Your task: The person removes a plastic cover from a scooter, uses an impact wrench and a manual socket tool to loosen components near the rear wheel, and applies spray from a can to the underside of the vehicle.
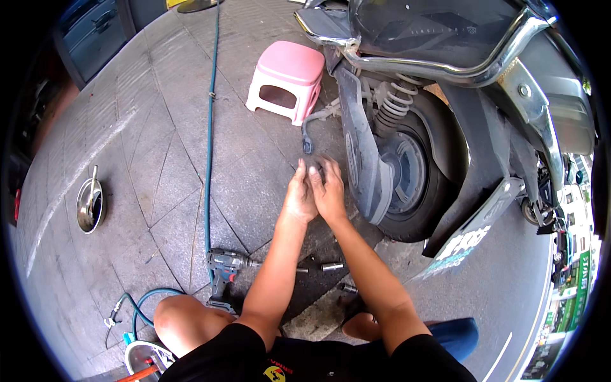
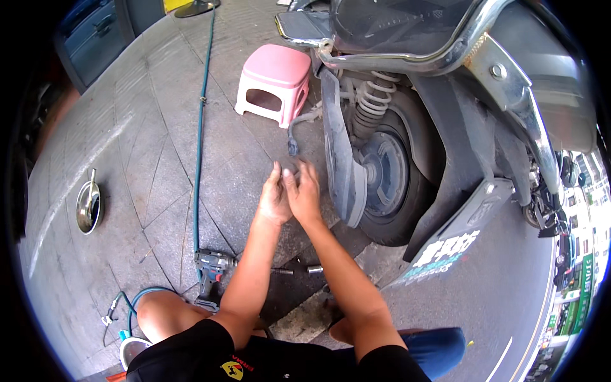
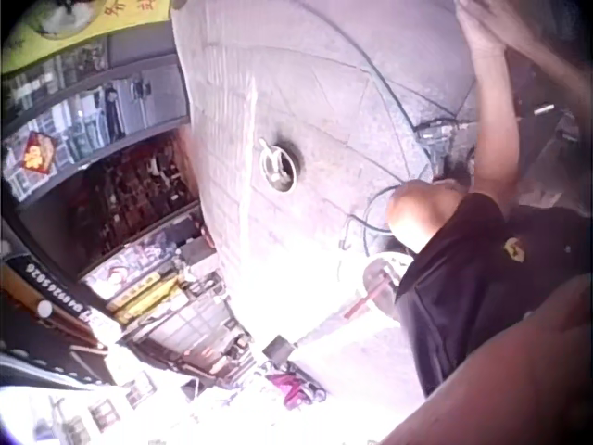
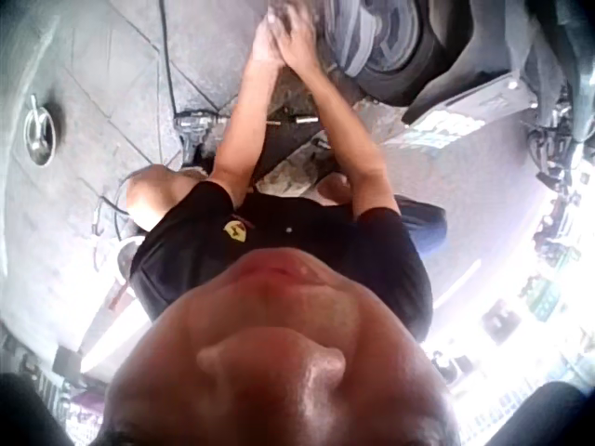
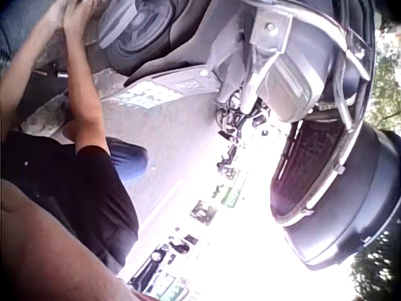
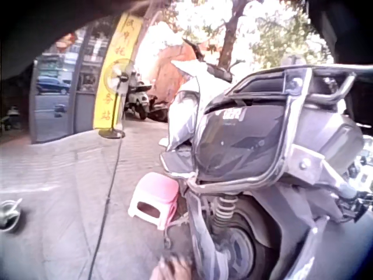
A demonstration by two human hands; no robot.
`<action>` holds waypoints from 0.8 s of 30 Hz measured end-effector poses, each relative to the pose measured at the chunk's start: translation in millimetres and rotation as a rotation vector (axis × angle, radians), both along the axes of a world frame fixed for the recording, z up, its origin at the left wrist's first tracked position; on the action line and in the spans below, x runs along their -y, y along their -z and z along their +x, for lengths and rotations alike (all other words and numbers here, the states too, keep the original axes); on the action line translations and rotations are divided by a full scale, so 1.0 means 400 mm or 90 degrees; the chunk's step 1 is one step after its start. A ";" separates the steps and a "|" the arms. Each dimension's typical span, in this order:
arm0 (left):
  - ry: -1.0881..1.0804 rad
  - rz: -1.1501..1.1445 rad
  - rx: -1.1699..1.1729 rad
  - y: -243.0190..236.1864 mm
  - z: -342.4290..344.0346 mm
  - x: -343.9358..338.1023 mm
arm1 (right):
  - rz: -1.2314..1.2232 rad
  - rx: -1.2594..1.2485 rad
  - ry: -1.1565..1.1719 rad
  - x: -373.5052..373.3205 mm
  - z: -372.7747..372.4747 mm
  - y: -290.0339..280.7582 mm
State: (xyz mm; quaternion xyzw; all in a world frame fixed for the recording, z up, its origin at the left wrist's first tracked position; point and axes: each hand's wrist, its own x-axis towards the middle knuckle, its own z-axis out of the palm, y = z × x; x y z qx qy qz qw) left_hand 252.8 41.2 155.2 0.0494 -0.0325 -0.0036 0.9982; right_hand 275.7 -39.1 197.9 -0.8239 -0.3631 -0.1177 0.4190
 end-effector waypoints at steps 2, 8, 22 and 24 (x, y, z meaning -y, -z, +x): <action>-0.054 0.184 -0.267 -0.040 0.025 -0.013 | 0.058 -0.160 0.150 0.053 0.022 0.076; -0.190 0.393 -0.333 -0.108 0.330 -0.345 | -0.338 -0.201 0.073 0.194 -0.326 0.368; -0.327 0.276 -0.426 0.001 0.549 -0.470 | -0.620 -0.449 -0.096 0.417 -0.462 0.360; -0.388 0.350 -0.515 -0.020 0.515 -0.530 | -0.607 -0.447 -0.066 0.432 -0.457 0.359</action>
